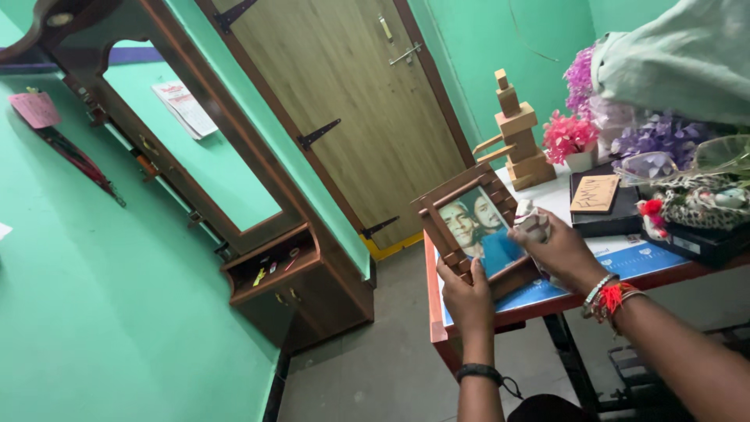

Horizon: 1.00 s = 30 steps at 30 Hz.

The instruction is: The person cleans the back of a black photo frame with a cloth, wiping the surface and edges. They then flip the frame over to reveal a wooden frame with a photo of two people and continue wiping the front glass and wooden border.

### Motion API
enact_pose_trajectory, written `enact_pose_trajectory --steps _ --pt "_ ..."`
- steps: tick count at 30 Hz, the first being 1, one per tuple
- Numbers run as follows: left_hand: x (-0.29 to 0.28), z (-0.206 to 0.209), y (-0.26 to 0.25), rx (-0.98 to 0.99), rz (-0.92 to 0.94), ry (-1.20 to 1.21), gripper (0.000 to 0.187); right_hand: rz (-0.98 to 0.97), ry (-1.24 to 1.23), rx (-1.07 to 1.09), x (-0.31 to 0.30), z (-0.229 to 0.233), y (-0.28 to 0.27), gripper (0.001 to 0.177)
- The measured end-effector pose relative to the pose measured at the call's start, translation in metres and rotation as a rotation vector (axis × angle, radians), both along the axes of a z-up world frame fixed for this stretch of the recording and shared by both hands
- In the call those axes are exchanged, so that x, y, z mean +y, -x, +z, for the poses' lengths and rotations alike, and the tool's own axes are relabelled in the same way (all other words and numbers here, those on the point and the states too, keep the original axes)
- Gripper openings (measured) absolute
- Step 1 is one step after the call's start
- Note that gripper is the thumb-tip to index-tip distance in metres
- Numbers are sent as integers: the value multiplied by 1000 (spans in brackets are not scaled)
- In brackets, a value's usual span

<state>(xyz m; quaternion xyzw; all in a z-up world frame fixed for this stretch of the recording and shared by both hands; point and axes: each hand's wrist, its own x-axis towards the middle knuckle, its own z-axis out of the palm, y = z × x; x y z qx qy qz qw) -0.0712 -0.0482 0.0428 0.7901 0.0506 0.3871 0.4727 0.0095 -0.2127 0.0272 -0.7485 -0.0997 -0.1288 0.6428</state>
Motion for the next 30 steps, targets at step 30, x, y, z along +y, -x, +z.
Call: enact_pose_trajectory --steps 30 --pt "4 -2 2 55 -113 41 52 78 41 0 -14 -12 -7 60"
